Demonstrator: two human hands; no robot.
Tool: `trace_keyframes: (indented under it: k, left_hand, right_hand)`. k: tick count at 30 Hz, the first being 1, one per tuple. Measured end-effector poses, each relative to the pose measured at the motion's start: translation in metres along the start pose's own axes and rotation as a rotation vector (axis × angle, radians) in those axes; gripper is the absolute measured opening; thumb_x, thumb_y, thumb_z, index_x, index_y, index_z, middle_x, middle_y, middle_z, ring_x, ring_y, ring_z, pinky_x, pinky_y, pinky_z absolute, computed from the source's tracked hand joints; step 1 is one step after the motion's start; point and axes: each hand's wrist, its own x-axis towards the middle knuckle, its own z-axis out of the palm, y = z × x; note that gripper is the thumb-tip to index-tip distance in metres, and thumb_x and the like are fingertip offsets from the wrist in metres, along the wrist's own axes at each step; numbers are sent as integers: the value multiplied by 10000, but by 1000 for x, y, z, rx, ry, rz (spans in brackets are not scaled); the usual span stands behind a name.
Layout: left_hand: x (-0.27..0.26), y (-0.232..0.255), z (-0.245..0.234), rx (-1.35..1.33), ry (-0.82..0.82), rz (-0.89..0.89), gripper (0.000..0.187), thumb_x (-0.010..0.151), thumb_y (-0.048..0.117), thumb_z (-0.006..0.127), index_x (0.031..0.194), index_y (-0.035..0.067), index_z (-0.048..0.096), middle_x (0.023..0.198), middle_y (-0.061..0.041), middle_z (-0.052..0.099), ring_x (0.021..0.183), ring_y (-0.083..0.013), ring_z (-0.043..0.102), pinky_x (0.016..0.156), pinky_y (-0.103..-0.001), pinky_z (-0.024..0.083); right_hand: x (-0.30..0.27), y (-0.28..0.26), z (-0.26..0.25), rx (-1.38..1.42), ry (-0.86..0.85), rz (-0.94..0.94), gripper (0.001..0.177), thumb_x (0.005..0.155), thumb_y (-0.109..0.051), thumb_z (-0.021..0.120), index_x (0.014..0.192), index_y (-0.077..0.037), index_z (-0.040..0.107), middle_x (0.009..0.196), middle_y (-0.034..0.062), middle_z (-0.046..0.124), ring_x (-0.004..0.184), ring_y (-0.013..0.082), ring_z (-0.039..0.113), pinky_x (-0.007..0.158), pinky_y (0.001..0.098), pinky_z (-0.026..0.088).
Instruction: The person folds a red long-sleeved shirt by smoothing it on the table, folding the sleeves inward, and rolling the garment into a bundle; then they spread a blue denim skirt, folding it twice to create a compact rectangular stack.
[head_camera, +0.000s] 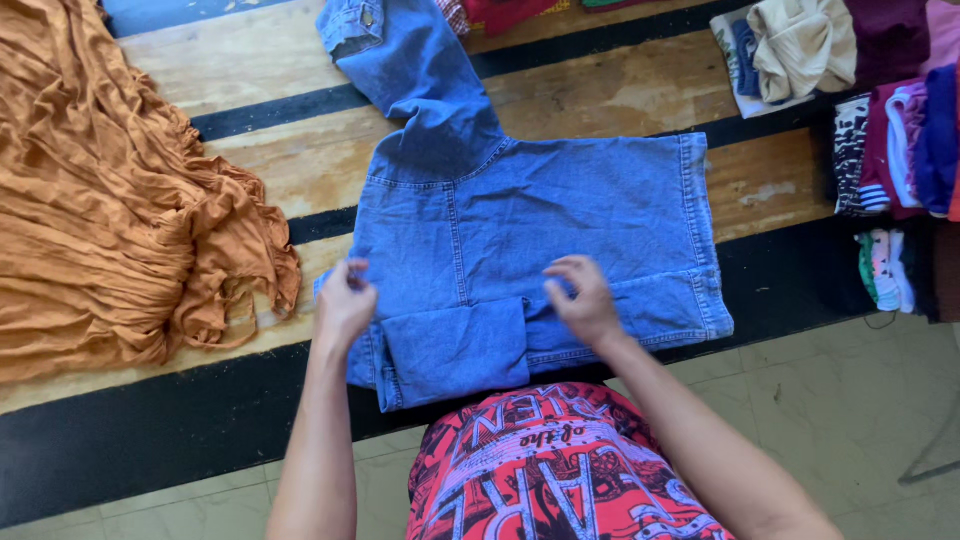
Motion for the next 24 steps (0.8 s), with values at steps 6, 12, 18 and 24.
trace_keyframes:
  k: [6,12,18,24]
  left_hand:
    - [119,39,54,-172,234,328,341,824,80,680,1159,31,720,981,-100,735,897,-210,714,847,-338,573]
    - [188,104,83,-19,500,616,511,699,106,829,1160,-74,698,1076,-206,710,977,-307,694,881,-447,574]
    - [188,174,87,-182,-80,-304,467,818,401,813,1043,3,721,831,-74,704,630,-191,668,545,-372,534]
    - [231,162,103,-392,-128,-482,361,820,393,837,985,131,652,713,24,582,509,-98,497,430,-288,418]
  right_hand:
    - [49,120,-80,-11,276,315,108,932,-140,753,992,-51,746,930,60,740,801,139,680,731,293,541]
    - [115,194,-134,102,279,573,159,933,-125,745,1077,-59,726,918,93,743,773,118,706,713,290,556]
    - [161,218,-132,-191,143,57,650,742,-62,835,1341,54,611,1305,225,584,1129,349,611,917,400,514]
    - [179,226,-131,-186,-92,403,289,789,-111,799,1070,-118,736,1082,148,594,1017,327,640,929,398,532]
